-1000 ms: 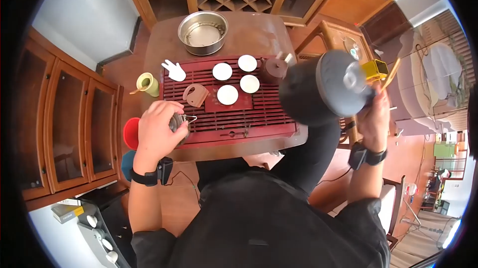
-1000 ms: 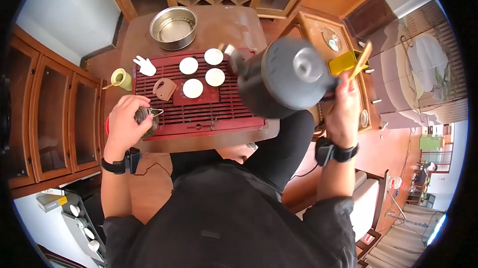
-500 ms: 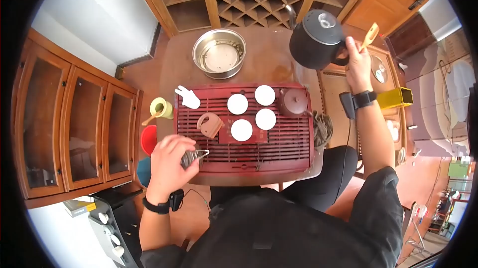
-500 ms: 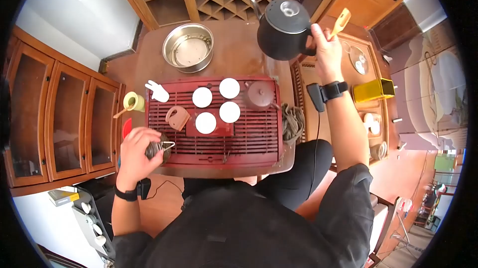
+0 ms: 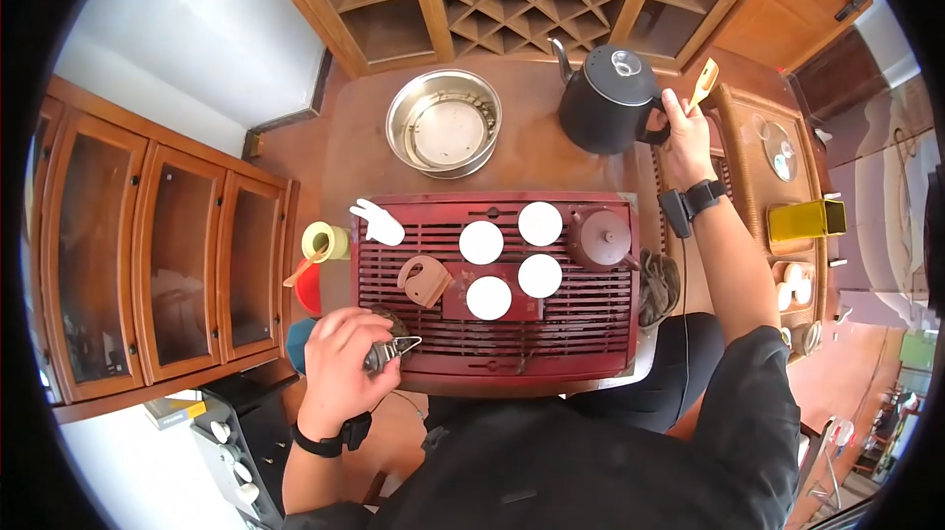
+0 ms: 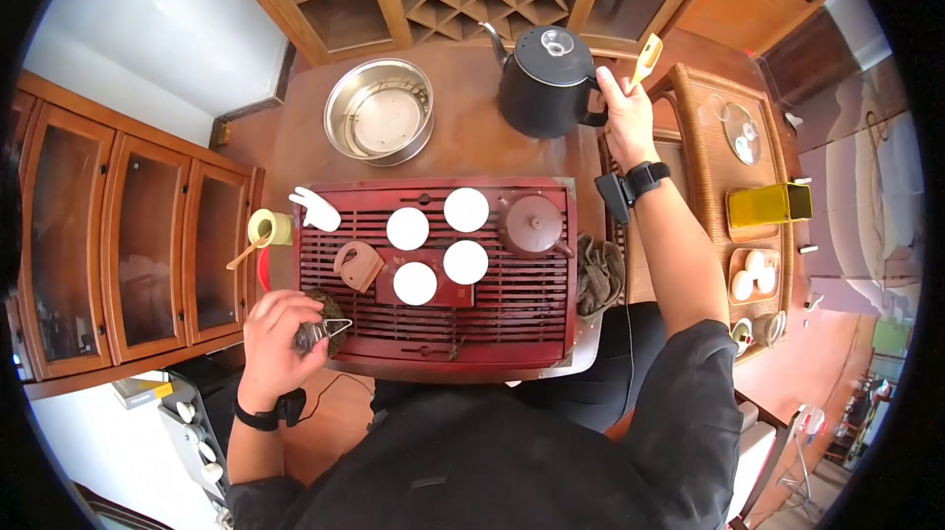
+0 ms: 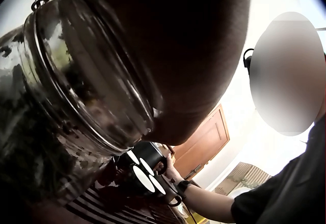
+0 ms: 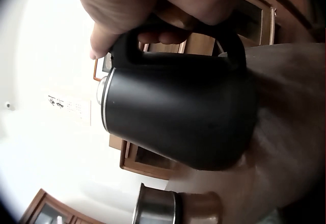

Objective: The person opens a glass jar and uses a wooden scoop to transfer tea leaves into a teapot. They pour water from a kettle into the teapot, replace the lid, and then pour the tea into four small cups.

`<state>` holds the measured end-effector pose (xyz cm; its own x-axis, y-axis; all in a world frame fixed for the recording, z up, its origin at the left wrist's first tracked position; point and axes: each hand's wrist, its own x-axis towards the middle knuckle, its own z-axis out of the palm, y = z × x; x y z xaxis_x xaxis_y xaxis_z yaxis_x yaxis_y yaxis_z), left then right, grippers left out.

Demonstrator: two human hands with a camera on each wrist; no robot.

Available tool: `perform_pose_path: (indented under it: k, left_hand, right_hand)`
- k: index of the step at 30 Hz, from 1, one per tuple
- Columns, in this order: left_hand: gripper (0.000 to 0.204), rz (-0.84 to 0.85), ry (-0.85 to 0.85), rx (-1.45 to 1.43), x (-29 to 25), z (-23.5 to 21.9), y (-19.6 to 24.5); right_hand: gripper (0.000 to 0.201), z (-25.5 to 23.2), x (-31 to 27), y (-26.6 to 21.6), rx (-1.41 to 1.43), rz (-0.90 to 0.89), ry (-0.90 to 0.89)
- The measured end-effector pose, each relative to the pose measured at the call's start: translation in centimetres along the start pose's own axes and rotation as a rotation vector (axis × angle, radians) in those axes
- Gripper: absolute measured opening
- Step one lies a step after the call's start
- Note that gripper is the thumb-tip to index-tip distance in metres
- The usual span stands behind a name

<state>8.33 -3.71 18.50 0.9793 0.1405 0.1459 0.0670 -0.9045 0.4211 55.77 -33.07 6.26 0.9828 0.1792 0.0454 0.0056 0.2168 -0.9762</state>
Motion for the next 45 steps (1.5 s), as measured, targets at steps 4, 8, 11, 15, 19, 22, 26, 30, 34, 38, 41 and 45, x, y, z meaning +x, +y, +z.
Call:
perform_pose_path:
  k: [4, 8, 11, 15, 19, 22, 26, 30, 34, 38, 41, 45]
  left_hand:
    - [0.032, 0.009, 0.02, -0.008, -0.3, -0.1, 0.0]
    - [0.031, 0.019, 0.039, -0.023, -0.6, -0.3, 0.0]
    - [0.029, 0.048, 0.061, -0.029, -1.0, -0.2, -0.5]
    - [0.027, 0.056, 0.084, -0.042, -1.4, 0.0, -0.7]
    - [0.025, 0.038, 0.118, -0.048, -1.6, 0.4, -0.8]
    - [0.024, 0.041, 0.117, -0.05, -1.8, 0.3, -1.0]
    - [0.023, 0.023, 0.136, -0.066, -1.8, 0.6, -1.1]
    - [0.024, 0.0, 0.128, -0.065, -1.7, 0.2, -0.8]
    - [0.025, 0.004, 0.129, -0.069, -1.6, 0.2, -1.0]
    - [0.026, 0.007, 0.131, -0.082, -1.4, 0.3, -1.1]
    - [0.026, 0.021, 0.125, -0.09, -1.1, 0.2, -1.3]
    - [0.027, 0.026, 0.124, -0.09, -0.9, 0.0, -1.3]
  right_hand:
    - [0.028, 1.7, -2.0, -1.8, -0.041, 0.041, -0.012]
    - [0.041, -0.7, -2.1, -5.6, -0.64, 0.09, -0.038]
    - [0.045, 0.9, -6.7, -12.6, -1.027, -0.199, 0.007]
    - [0.038, 7.6, -15.4, -17.4, -0.991, -0.186, -0.361]
    - [0.052, 12.2, -18.2, -12.5, -1.315, -0.163, -0.558]
    - [0.062, 14.6, -19.1, -10.4, -1.457, -0.131, -0.639]
    - [0.06, 15.9, -19.4, -9.3, -1.511, -0.077, -0.637]
    - [0.052, 16.3, -19.1, -8.5, -1.55, -0.052, -0.612]
    - [0.047, 16.3, -18.9, -7.9, -1.499, -0.048, -0.628]
    - [0.045, 16.4, -18.5, -7.1, -1.504, -0.034, -0.611]
    - [0.047, 17.1, -18.2, -8.0, -1.534, -0.006, -0.603]
    - [0.05, 17.0, -13.6, -9.3, -1.312, 0.102, -0.464]
